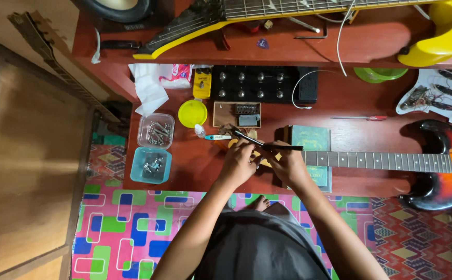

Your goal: The person removes tuning pegs from a guitar headstock using an Allen key, then installs new tuning pegs one by one and tightens them. The work is performed on a workbench with other guitars and tools nearby.

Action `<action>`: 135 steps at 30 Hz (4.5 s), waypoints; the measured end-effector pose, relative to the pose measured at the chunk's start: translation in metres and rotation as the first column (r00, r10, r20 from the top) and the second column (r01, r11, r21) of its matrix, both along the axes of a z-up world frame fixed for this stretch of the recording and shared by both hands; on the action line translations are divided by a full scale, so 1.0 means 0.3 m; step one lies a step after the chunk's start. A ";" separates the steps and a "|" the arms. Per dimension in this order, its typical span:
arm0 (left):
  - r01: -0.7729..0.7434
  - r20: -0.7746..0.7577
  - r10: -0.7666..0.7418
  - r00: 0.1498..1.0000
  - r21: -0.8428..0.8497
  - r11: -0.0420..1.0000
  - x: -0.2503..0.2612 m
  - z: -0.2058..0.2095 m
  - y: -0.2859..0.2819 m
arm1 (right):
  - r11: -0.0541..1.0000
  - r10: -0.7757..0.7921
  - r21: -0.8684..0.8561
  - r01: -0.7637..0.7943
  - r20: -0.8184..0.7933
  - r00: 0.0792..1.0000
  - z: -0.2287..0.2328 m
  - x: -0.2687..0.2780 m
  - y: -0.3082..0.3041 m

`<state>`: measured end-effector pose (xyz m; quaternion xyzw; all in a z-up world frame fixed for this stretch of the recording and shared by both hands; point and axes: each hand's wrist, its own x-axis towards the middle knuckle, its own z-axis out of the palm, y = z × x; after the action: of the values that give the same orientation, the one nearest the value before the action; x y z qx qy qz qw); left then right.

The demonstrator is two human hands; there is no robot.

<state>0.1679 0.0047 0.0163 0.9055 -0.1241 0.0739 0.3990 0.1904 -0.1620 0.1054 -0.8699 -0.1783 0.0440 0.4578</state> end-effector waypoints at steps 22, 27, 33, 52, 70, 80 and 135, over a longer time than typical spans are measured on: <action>-0.414 -0.341 0.234 0.910 -0.770 0.485 -0.050 0.372 0.069 | 1.000 -0.025 0.011 0.024 0.165 0.986 -0.117 -0.064 -0.018; -0.275 0.045 0.273 0.961 0.036 0.961 0.063 0.256 -0.028 | 0.998 -0.012 -0.059 0.018 0.108 0.994 -0.141 -0.053 -0.024; -0.346 0.141 0.327 0.935 0.141 0.928 0.019 0.247 -0.045 | 0.847 -0.046 0.467 0.254 -0.413 0.910 0.038 -0.150 -0.097; -0.195 -0.335 0.022 0.942 -0.494 0.847 -0.206 0.425 -0.211 | 0.962 -0.100 -0.271 0.031 -0.245 0.964 0.094 0.184 0.018; -0.362 -0.352 0.183 0.918 -0.554 0.750 -0.004 0.277 -0.275 | 0.832 -0.018 0.352 0.430 -0.756 0.654 0.129 -0.296 -0.047; -0.384 -0.411 0.004 0.912 -0.849 0.364 0.068 0.087 -0.199 | 0.790 -0.044 0.324 0.521 -0.818 0.574 0.147 -0.294 0.046; -0.381 -0.411 -0.288 0.865 -0.911 0.155 0.120 0.291 -0.114 | 0.698 -0.373 0.307 0.646 -0.614 0.695 0.036 -0.186 -0.057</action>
<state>0.2039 -0.0295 0.1035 0.4115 0.0917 -0.0868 0.9026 0.1347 -0.1792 0.1164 -0.6891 0.2024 0.0892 0.6901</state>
